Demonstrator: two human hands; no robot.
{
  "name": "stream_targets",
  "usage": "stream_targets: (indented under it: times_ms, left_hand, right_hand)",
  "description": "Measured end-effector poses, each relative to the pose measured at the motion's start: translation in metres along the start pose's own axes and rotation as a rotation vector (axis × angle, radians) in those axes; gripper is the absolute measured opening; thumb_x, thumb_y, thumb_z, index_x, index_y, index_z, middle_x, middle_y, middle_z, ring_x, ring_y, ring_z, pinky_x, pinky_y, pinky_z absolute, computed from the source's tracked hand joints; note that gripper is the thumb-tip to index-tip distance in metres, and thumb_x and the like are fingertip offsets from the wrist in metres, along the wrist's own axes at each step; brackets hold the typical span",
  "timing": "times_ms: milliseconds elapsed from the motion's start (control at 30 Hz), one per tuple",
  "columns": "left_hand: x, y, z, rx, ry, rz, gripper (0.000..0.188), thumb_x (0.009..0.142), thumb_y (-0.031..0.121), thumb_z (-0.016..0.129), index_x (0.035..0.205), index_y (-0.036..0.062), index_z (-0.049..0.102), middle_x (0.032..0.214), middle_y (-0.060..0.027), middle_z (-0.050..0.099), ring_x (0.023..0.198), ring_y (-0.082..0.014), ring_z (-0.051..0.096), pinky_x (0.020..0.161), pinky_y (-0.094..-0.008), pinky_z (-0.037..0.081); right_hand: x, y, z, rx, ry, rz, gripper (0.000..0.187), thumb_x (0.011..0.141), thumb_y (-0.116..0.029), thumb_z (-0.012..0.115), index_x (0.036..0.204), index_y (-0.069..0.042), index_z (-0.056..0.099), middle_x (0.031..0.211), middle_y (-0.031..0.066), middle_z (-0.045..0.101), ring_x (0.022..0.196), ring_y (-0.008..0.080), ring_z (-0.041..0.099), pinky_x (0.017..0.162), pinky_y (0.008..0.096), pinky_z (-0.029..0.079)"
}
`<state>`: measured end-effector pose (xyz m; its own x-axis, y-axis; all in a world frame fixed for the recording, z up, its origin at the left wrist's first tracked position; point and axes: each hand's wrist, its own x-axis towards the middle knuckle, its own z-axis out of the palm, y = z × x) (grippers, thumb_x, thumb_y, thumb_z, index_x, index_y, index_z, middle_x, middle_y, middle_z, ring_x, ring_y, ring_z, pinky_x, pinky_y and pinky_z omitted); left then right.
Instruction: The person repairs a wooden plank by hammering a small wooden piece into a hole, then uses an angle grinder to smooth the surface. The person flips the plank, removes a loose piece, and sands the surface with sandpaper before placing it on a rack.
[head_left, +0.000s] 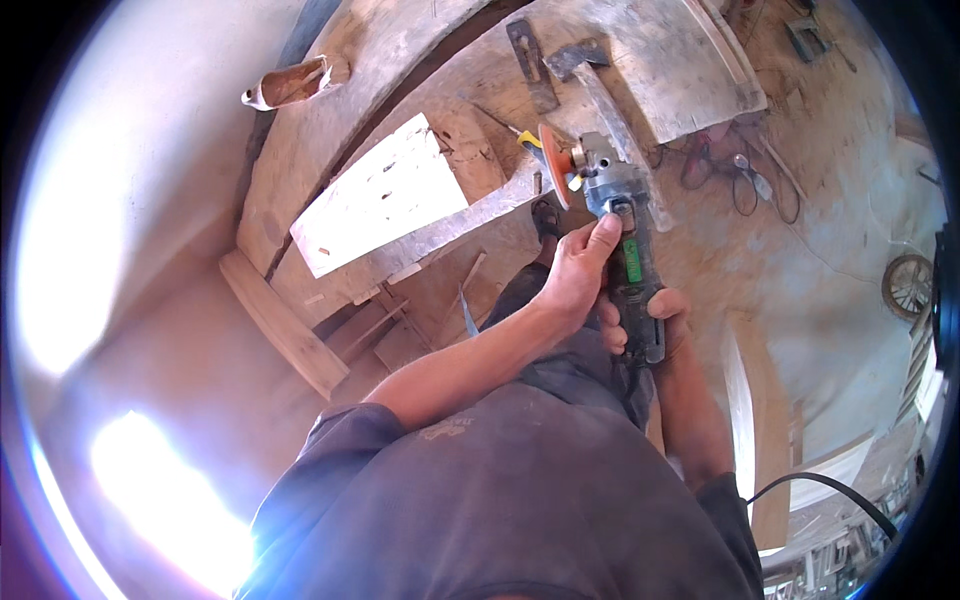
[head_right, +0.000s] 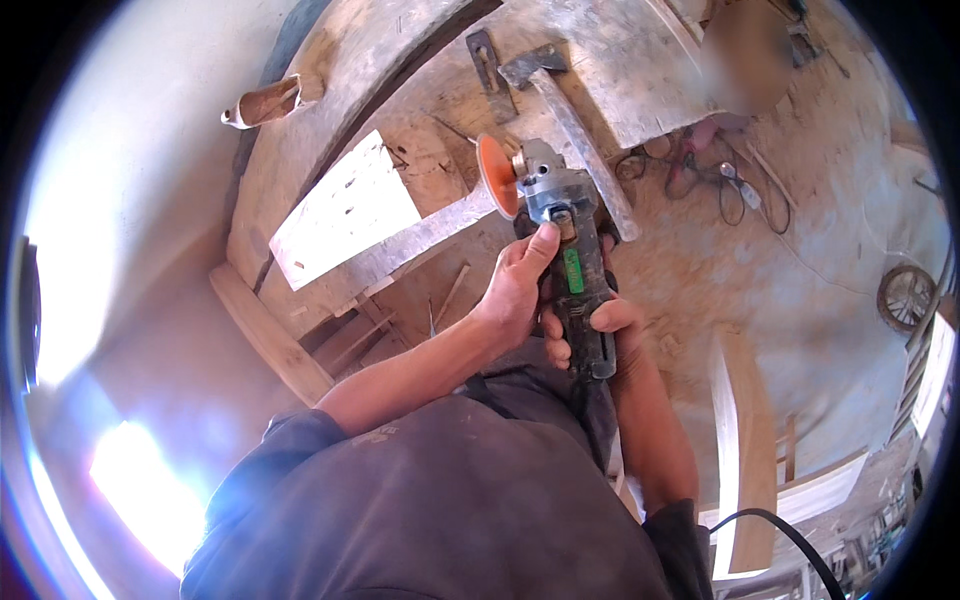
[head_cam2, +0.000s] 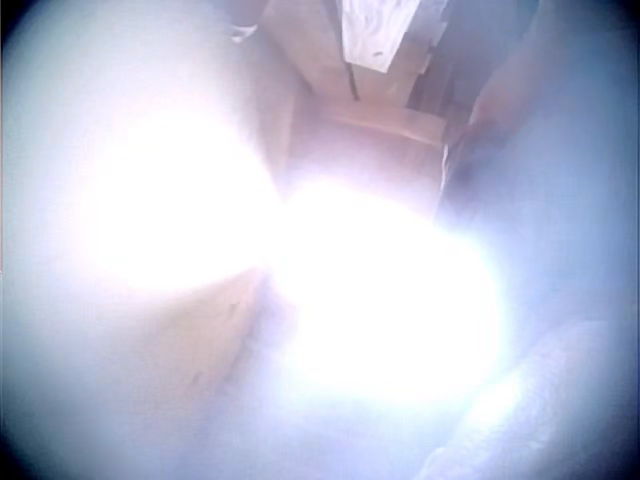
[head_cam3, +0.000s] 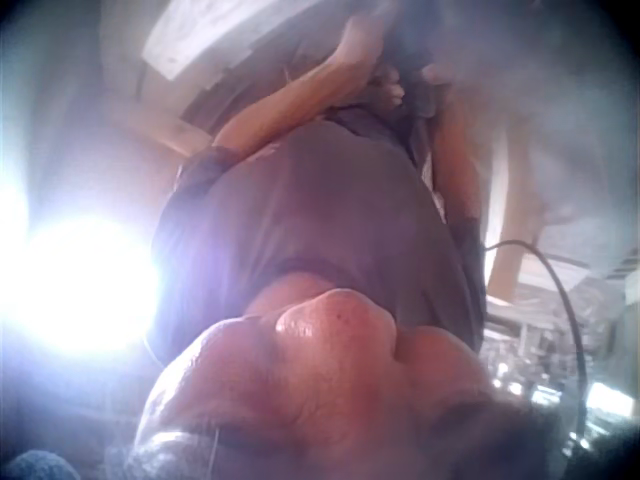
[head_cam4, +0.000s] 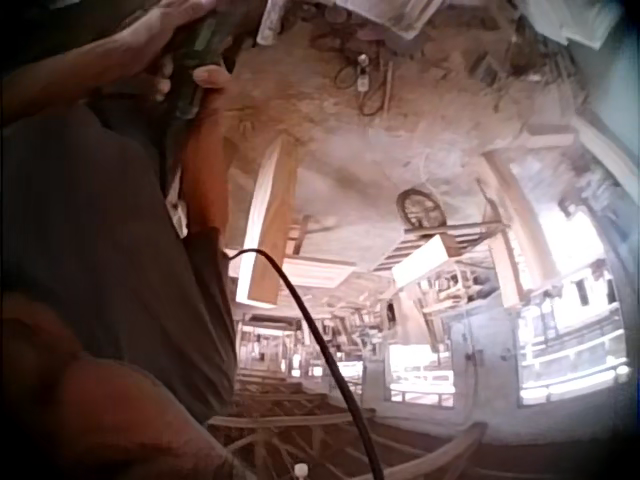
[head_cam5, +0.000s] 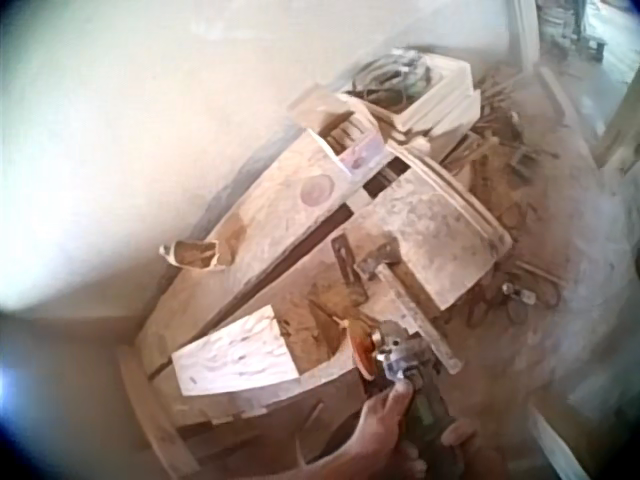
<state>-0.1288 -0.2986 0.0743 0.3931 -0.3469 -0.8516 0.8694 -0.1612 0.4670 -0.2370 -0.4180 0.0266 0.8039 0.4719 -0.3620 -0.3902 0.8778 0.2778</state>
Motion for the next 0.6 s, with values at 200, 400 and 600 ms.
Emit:
stream_targets:
  times_ms: [200, 400, 600]
  left_hand:
    - [0.009, 0.024, 0.015, -0.005, -0.09, 0.222, 0.048, 0.11, 0.047, 0.041, 0.118, 0.004, 0.061, 0.093, -0.0075, 0.07, 0.061, -0.0106, 0.063, 0.042, -0.0222, 0.047]
    - [-0.021, 0.015, -0.036, 0.586, 0.134, 0.547, 0.036, 0.097, 0.008, 0.058, 0.129, -0.007, 0.06, 0.121, -0.0155, 0.069, 0.109, -0.0267, 0.066, 0.094, -0.0364, 0.053]
    - [-0.06, -0.01, -0.122, 1.021, 0.59, 0.996, 0.027, 0.083, -0.001, 0.067, 0.11, -0.0056, 0.067, 0.118, -0.0201, 0.068, 0.11, -0.0394, 0.064, 0.096, -0.0446, 0.053]
  right_hand:
    - [0.007, -0.048, 0.01, -0.396, 0.04, 0.01, 0.065, 0.063, -0.029, 0.072, 0.116, 0.007, 0.059, 0.094, 0.0203, 0.068, 0.064, 0.0284, 0.068, 0.057, 0.0376, 0.058]
    - [0.037, -0.102, 0.072, -1.351, 0.4, -0.357, 0.055, 0.068, -0.016, 0.083, 0.115, 0.001, 0.061, 0.095, 0.0101, 0.067, 0.082, 0.019, 0.066, 0.077, 0.0331, 0.054]
    - [0.077, -0.147, 0.085, -1.939, 0.592, -0.494, 0.065, 0.072, -0.018, 0.085, 0.125, 0.004, 0.053, 0.098, 0.009, 0.06, 0.086, 0.0172, 0.059, 0.079, 0.0348, 0.051]
